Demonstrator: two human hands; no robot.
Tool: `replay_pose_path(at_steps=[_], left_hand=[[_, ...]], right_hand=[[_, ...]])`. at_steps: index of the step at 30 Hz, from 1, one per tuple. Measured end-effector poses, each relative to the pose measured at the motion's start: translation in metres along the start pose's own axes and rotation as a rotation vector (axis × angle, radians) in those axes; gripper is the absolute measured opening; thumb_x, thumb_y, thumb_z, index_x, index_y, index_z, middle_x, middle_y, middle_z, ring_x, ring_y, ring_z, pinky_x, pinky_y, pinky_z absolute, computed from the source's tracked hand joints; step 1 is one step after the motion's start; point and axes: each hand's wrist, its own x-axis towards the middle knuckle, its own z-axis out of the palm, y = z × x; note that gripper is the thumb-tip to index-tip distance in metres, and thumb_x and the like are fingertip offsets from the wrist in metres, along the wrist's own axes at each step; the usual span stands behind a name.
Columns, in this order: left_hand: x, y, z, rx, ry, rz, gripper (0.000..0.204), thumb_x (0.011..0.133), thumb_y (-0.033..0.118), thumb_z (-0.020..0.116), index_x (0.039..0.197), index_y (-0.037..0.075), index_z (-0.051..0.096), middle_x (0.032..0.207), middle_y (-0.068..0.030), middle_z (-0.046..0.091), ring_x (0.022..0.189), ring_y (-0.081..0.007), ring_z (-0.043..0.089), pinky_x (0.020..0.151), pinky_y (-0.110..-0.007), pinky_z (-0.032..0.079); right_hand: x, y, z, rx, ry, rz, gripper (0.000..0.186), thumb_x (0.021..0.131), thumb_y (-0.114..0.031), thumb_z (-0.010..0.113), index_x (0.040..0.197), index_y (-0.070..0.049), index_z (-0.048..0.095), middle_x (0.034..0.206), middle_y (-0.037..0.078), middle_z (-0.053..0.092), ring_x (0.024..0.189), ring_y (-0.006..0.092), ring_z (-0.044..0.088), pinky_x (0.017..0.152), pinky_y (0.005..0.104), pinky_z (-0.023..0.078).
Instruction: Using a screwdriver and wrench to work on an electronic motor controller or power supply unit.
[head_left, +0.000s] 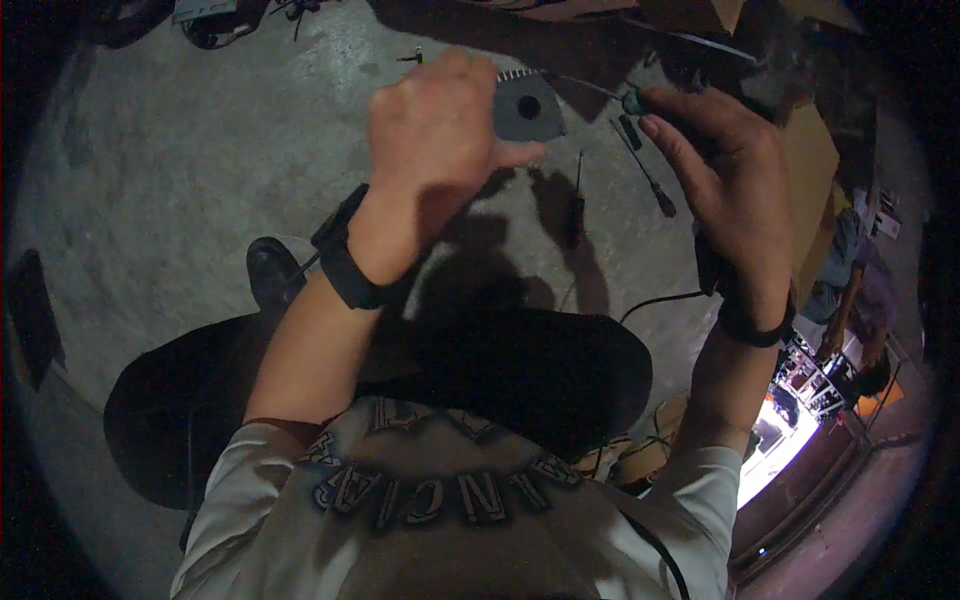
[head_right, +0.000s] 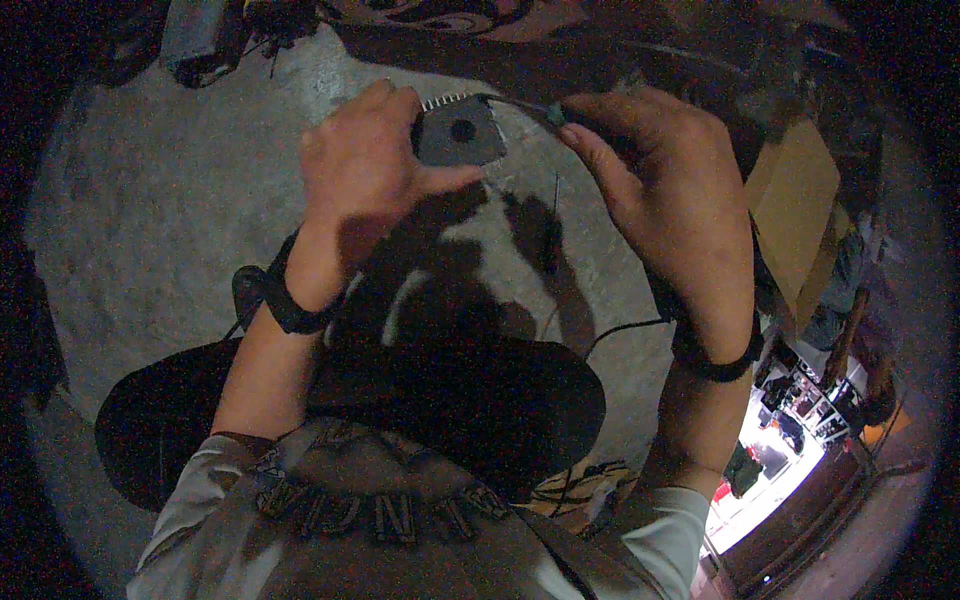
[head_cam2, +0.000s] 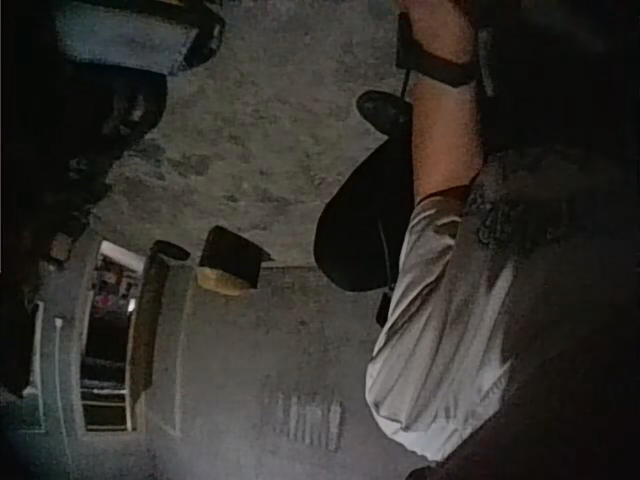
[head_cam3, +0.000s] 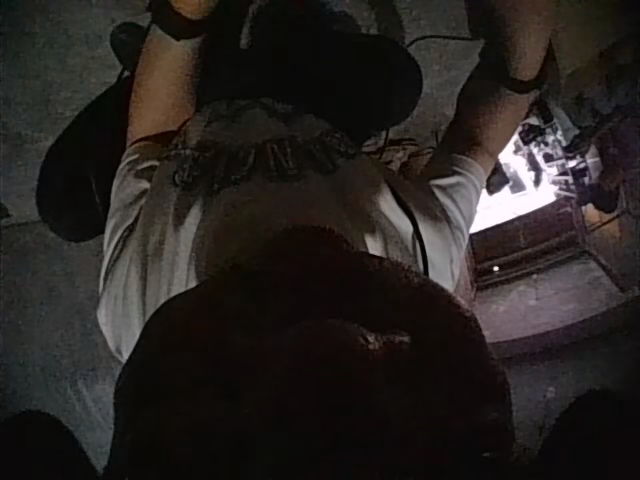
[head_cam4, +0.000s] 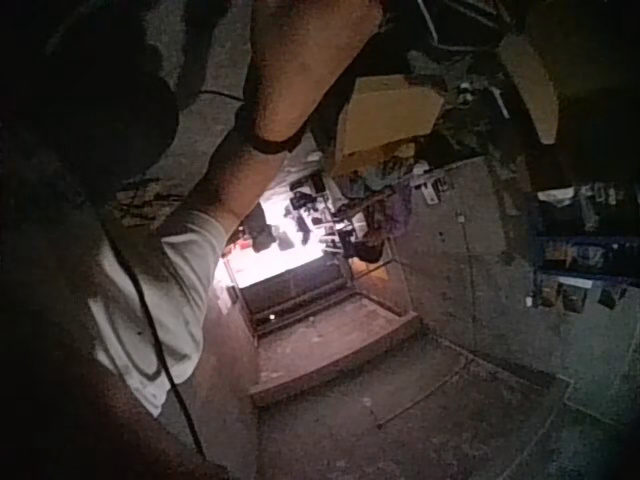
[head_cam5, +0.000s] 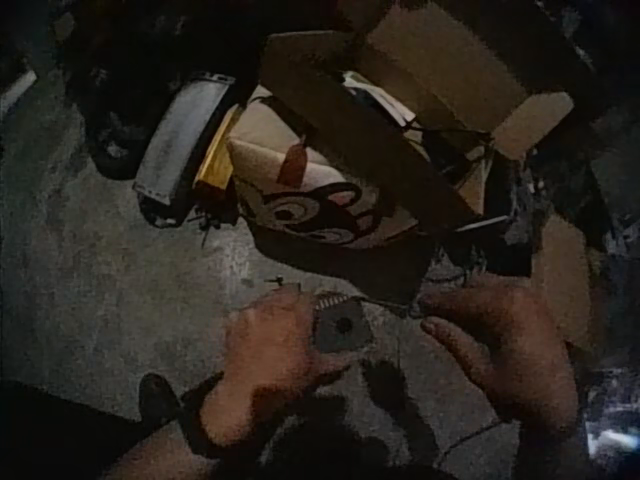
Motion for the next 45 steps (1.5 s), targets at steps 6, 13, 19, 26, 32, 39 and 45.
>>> replay_pose_path(at_steps=[6,13,19,26,32,39,45], left_hand=[[0.000,0.002,0.002,0.012,0.013,-0.005,0.058,0.059,0.054,0.086,0.087,0.007,0.067,0.087,-0.0082,0.065,0.082,-0.0303,0.071,0.063,-0.041,0.056],[0.001,-0.001,0.004,-0.076,-0.002,-0.030,0.063,0.058,0.058,0.084,0.087,0.006,0.063,0.089,-0.0112,0.064,0.084,-0.0360,0.067,0.066,-0.047,0.054],[0.000,-0.005,0.005,-0.079,0.069,0.028,0.059,0.058,0.053,0.085,0.087,0.006,0.064,0.086,-0.0106,0.063,0.080,-0.0326,0.068,0.064,-0.043,0.054],[-0.001,-0.010,0.001,-0.117,0.064,0.024,0.061,0.059,0.058,0.084,0.089,0.008,0.064,0.087,-0.0101,0.065,0.082,-0.0334,0.068,0.062,-0.045,0.054],[0.000,-0.013,-0.003,-0.129,0.087,0.037,0.062,0.059,0.057,0.084,0.091,0.007,0.065,0.086,-0.0101,0.064,0.080,-0.0333,0.068,0.061,-0.044,0.054],[-0.008,-0.022,0.007,-0.116,0.166,0.101,0.063,0.058,0.059,0.081,0.092,0.009,0.065,0.085,-0.0107,0.062,0.076,-0.0321,0.066,0.058,-0.043,0.052],[-0.001,-0.011,0.012,-0.116,0.180,0.127,0.065,0.059,0.061,0.080,0.097,0.009,0.066,0.083,-0.0089,0.061,0.073,-0.0307,0.066,0.056,-0.041,0.050]], right_hand=[[0.001,0.005,0.005,0.028,-0.018,0.010,0.020,0.088,-0.016,0.073,0.102,-0.002,0.075,0.089,0.018,0.071,0.076,0.0315,0.070,0.069,0.0378,0.055],[0.008,-0.010,0.003,-0.176,-0.005,-0.091,0.017,0.087,-0.015,0.071,0.098,-0.004,0.074,0.088,0.018,0.069,0.080,0.0378,0.067,0.073,0.0446,0.054],[0.019,-0.020,0.002,-0.228,-0.057,-0.089,0.016,0.084,-0.014,0.071,0.096,-0.004,0.073,0.089,0.018,0.070,0.084,0.0383,0.067,0.074,0.0454,0.055],[0.030,-0.030,0.001,-0.177,-0.070,0.017,0.015,0.084,-0.016,0.071,0.090,-0.002,0.074,0.083,0.021,0.070,0.078,0.0402,0.068,0.073,0.0476,0.055],[0.034,-0.038,-0.004,-0.241,-0.075,-0.042,0.016,0.085,-0.018,0.072,0.090,-0.002,0.074,0.080,0.021,0.069,0.077,0.0409,0.067,0.072,0.0473,0.055],[0.037,-0.050,0.001,-0.245,-0.064,0.030,0.017,0.086,-0.020,0.071,0.087,-0.003,0.074,0.079,0.021,0.069,0.076,0.0408,0.067,0.071,0.0473,0.054],[0.037,-0.033,-0.001,-0.373,-0.098,-0.015,0.022,0.089,-0.026,0.072,0.098,-0.006,0.075,0.078,0.015,0.071,0.071,0.0311,0.071,0.065,0.0377,0.052]])
